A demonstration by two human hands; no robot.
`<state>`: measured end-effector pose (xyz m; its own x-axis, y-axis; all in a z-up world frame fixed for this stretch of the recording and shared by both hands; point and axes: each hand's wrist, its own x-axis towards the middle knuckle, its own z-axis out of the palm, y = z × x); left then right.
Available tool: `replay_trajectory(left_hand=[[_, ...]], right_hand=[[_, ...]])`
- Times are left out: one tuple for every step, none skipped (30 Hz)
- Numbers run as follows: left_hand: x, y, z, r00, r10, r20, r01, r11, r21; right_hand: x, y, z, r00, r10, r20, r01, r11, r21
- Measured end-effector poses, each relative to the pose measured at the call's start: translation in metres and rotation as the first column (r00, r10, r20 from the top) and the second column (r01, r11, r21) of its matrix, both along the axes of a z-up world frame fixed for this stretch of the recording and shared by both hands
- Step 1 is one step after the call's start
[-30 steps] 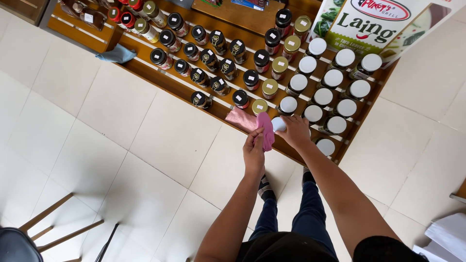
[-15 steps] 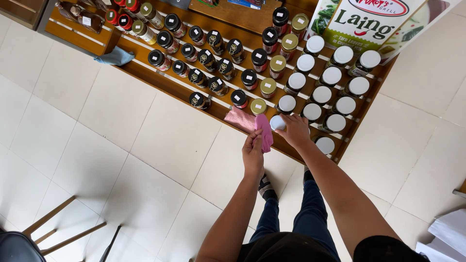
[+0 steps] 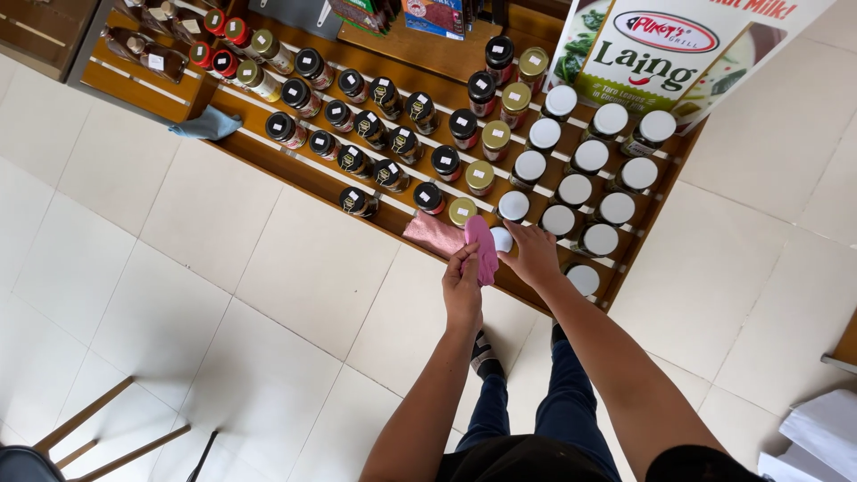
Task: The recorder is wiping jars on a grocery store shelf with a pink cloth.
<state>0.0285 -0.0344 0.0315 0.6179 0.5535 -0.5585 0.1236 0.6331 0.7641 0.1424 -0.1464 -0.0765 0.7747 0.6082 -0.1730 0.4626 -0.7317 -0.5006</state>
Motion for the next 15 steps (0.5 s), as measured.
replay_trajectory(left_hand=[[0.004, -0.004, -0.003, 1.0, 0.0, 0.004, 0.0, 1.0, -0.002], [0.008, -0.007, -0.006, 1.0, -0.004, 0.029, 0.003, 1.0, 0.017], [0.013, -0.011, -0.008, 0.999, -0.006, 0.054, 0.004, 0.999, 0.036], [0.02, -0.016, -0.009, 0.998, -0.005, 0.059, 0.003, 0.999, 0.035], [0.026, -0.023, -0.01, 0.998, -0.012, 0.066, 0.01, 1.0, 0.029], [0.031, -0.03, -0.01, 0.997, -0.019, 0.073, 0.017, 1.0, 0.023], [0.038, -0.036, -0.01, 0.997, -0.019, 0.079, 0.017, 1.0, 0.021], [0.045, -0.043, -0.009, 0.995, -0.054, 0.089, 0.049, 0.997, 0.053], [0.055, -0.049, -0.009, 0.991, -0.088, 0.101, 0.08, 0.993, 0.087], [0.065, -0.054, -0.005, 0.99, -0.088, 0.11, 0.079, 0.993, 0.089], [0.072, -0.06, -0.001, 0.99, -0.091, 0.105, 0.084, 0.994, 0.067], [0.079, -0.066, 0.004, 0.991, -0.093, 0.101, 0.089, 0.995, 0.046], [0.085, -0.07, 0.003, 0.99, -0.091, 0.104, 0.086, 0.995, 0.051], [0.091, -0.073, 0.002, 0.99, -0.11, 0.09, 0.104, 0.992, 0.064], [0.1, -0.076, 0.001, 0.988, -0.13, 0.078, 0.124, 0.989, 0.081]], right_hand=[[0.002, -0.005, -0.001, 1.0, 0.0, 0.004, 0.0, 1.0, -0.002], [0.005, -0.01, -0.001, 0.992, -0.094, -0.086, 0.105, 0.985, 0.134], [0.008, -0.015, -0.001, 0.968, -0.17, -0.187, 0.215, 0.942, 0.257], [0.017, -0.022, -0.015, 0.969, -0.169, -0.182, 0.213, 0.943, 0.256], [0.024, -0.03, -0.029, 0.87, -0.2, -0.45, 0.402, 0.816, 0.414], [0.031, -0.039, -0.043, 0.713, -0.15, -0.685, 0.6, 0.636, 0.485], [0.041, -0.044, -0.012, 0.717, -0.151, -0.681, 0.597, 0.636, 0.488], [0.051, -0.048, 0.019, 0.459, -0.126, -0.88, 0.766, 0.558, 0.32], [0.063, -0.052, 0.05, 0.158, -0.067, -0.985, 0.868, 0.486, 0.106], [0.072, -0.057, 0.067, 0.167, -0.066, -0.984, 0.867, 0.486, 0.114], [0.078, -0.063, 0.083, 0.146, 0.011, -0.989, 0.847, 0.515, 0.131], [0.085, -0.068, 0.099, 0.122, 0.087, -0.989, 0.827, 0.542, 0.15], [0.088, -0.075, 0.099, 0.125, 0.092, -0.988, 0.825, 0.543, 0.155], [0.092, -0.082, 0.1, 0.148, 0.114, -0.982, 0.806, 0.561, 0.187], [0.098, -0.088, 0.1, 0.173, 0.138, -0.975, 0.787, 0.576, 0.222]])
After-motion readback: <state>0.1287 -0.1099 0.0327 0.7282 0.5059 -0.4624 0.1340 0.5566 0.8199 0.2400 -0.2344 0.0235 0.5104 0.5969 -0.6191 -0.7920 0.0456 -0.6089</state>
